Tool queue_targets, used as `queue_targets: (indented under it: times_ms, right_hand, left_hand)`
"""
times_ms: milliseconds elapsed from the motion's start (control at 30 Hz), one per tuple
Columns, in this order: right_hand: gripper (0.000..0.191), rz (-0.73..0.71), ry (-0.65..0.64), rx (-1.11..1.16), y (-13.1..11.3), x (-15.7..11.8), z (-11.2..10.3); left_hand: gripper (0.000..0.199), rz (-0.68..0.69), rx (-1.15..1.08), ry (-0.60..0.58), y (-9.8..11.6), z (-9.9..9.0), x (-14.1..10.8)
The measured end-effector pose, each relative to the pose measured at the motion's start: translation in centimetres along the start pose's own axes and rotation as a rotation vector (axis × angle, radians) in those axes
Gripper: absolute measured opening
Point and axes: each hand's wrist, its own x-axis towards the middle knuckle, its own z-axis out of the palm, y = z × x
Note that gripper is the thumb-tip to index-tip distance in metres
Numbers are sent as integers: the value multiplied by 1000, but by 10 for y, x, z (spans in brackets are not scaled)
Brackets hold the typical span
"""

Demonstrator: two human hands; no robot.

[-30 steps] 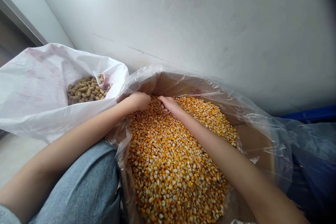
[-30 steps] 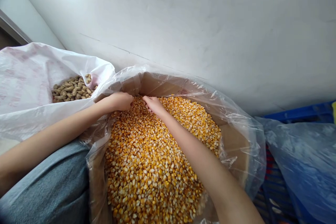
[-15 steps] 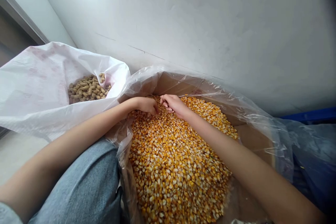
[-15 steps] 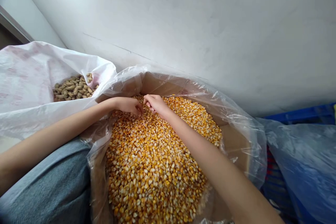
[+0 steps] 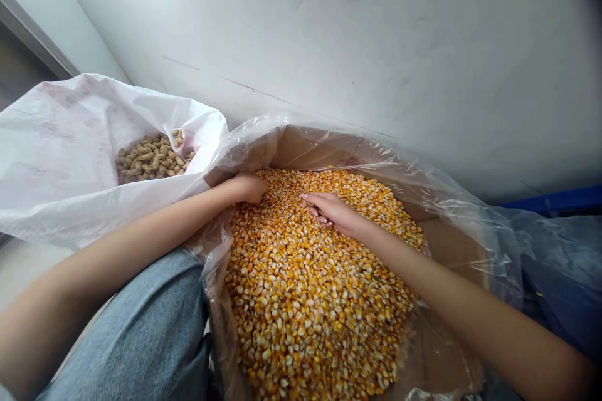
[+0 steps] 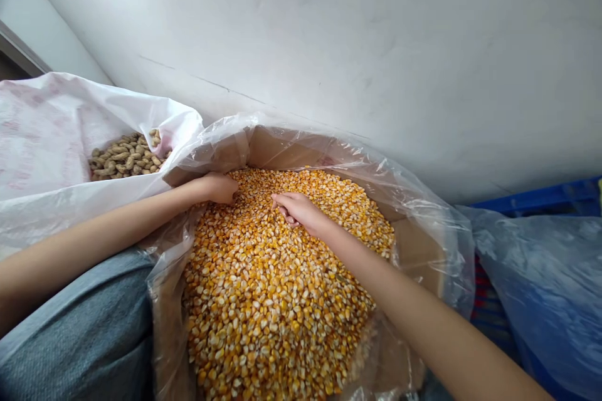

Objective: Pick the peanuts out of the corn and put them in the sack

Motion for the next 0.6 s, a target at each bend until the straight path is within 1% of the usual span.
queue_targets:
  times_ms: [100, 167, 300, 367, 500, 533, 600]
  right_hand:
    - [28, 8, 3, 3, 9, -7, -2]
    - [28, 17, 4, 19, 13, -9, -3]
    - [28, 5, 25, 55, 12, -10, -2]
    - [27, -2, 21, 91, 9, -10, -2]
    - [23, 26, -16, 264, 7, -9, -4]
    - [22, 40, -29, 313, 7, -8, -5]
    - [20, 65, -51, 389, 8, -7, -8]
  left_hand:
    - [25, 42, -21, -104, 0, 0, 5]
    - [25, 67, -78, -110, 2, 1, 8]
    - [19, 52, -156, -88, 2, 2, 10]
    - [18, 53, -328, -90, -1, 0, 9]
    - [26, 57, -884, -87, -4, -8, 1]
    - [29, 61, -1016, -112, -4, -10, -1]
    - [34, 76, -1250, -210, -3, -13, -3]
